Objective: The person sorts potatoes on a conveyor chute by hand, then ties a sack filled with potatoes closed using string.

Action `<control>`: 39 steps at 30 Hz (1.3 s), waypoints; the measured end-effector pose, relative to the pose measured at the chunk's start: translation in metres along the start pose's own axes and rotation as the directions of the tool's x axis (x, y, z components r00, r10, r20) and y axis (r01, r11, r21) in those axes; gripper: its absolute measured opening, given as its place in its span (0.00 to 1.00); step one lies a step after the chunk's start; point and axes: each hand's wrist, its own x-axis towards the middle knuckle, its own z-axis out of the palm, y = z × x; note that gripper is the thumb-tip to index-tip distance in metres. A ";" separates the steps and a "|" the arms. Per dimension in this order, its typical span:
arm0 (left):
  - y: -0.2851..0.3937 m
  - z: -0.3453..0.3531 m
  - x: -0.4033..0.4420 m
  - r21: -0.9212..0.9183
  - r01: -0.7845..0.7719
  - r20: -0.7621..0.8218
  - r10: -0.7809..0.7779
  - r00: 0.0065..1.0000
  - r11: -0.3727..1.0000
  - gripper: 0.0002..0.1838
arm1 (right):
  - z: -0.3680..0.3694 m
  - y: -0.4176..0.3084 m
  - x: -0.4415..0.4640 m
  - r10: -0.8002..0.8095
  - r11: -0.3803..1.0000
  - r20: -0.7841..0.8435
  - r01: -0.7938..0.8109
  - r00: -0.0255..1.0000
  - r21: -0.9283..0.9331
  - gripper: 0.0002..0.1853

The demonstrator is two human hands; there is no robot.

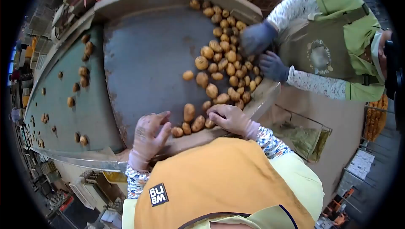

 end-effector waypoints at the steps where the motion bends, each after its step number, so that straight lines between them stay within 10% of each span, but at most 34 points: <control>1: -0.002 -0.005 -0.004 -0.036 0.055 0.035 -0.054 0.998 0.998 0.10 | 0.001 0.007 -0.006 0.088 0.992 0.136 -0.074 0.987 -0.101 0.19; 5: -0.004 -0.010 -0.010 0.069 0.263 0.435 -0.266 0.860 0.962 0.13 | 0.007 0.009 0.017 0.217 0.968 0.139 -0.195 0.966 -0.155 0.18; 6: -0.010 -0.001 -0.013 0.091 0.191 0.453 -0.212 0.866 0.977 0.15 | 0.005 0.007 0.022 0.075 0.977 -0.081 -0.090 0.994 -0.195 0.17; 9: 0.000 0.006 -0.013 -0.010 0.060 0.197 -0.057 0.979 0.998 0.15 | -0.002 -0.011 0.019 -0.019 0.956 -0.244 -0.054 0.970 -0.289 0.16; 11: 0.001 0.001 -0.014 0.025 0.083 0.196 -0.086 0.977 0.996 0.15 | 0.003 -0.001 0.005 -0.034 0.994 0.238 0.057 0.971 -0.092 0.16; 13: 0.001 -0.005 -0.014 0.050 0.118 0.165 -0.124 0.978 0.992 0.14 | -0.007 0.017 0.008 -0.036 0.995 0.000 0.036 0.999 -0.089 0.15; 15: -0.001 -0.013 -0.013 0.100 0.361 0.497 -0.361 0.789 0.927 0.17 | -0.024 0.016 0.006 0.019 0.865 -0.292 -0.162 0.956 -0.475 0.14; 17: 0.004 -0.008 -0.010 0.142 0.417 0.604 -0.412 0.682 0.898 0.20 | -0.016 0.025 0.005 0.110 0.837 -0.169 -0.183 0.979 -0.515 0.13; 19: 0.001 0.008 -0.014 0.082 0.165 0.494 -0.183 0.850 0.983 0.26 | -0.002 0.025 0.007 -0.149 0.949 0.071 0.163 0.986 -0.269 0.13; 21: 0.003 0.010 -0.015 0.072 0.035 0.397 -0.061 0.916 0.997 0.34 | -0.006 0.005 0.023 -0.290 0.947 -0.148 0.260 0.946 -0.190 0.11; 23: 0.018 -0.003 -0.009 0.104 0.010 0.112 -0.022 0.993 0.995 0.36 | -0.024 -0.001 0.040 -0.424 0.844 -0.399 0.195 0.813 -0.500 0.15; 27: -0.004 -0.020 -0.027 -0.036 0.098 -0.129 -0.102 0.986 0.995 0.33 | -0.028 0.001 0.059 -0.334 0.694 -0.350 -0.023 0.875 -0.719 0.22; 29: -0.009 -0.021 -0.027 -0.018 0.109 -0.180 -0.110 0.977 0.994 0.29 | -0.020 -0.008 0.064 -0.043 0.727 -0.256 -0.146 0.966 -0.671 0.28; 32: -0.022 -0.017 -0.026 -0.021 0.126 -0.151 -0.128 0.980 0.992 0.23 | -0.021 0.004 0.079 -0.039 0.843 -0.298 -0.129 0.954 -0.522 0.35; 33: -0.024 -0.020 -0.028 -0.022 0.125 -0.167 -0.127 0.978 0.992 0.23 | -0.023 0.006 0.083 -0.039 0.910 -0.318 -0.098 0.947 -0.402 0.35; 34: -0.027 -0.020 -0.030 -0.038 0.110 -0.175 -0.115 0.978 0.993 0.23 | -0.023 0.011 0.082 0.083 0.985 -0.229 -0.045 0.970 0.164 0.30; 35: -0.028 -0.021 -0.033 -0.052 0.098 -0.180 -0.106 0.978 0.994 0.23 | -0.024 -0.001 0.076 0.072 0.987 -0.220 -0.038 0.973 0.155 0.30; 37: -0.027 -0.024 -0.035 -0.055 0.105 -0.200 -0.114 0.973 0.993 0.23 | -0.028 -0.033 0.064 0.113 0.693 -0.042 -0.048 0.993 0.719 0.23; 39: -0.025 -0.029 -0.034 -0.048 0.095 -0.221 -0.103 0.970 0.994 0.23 | -0.027 -0.051 0.060 0.088 0.736 -0.039 -0.039 0.995 0.676 0.18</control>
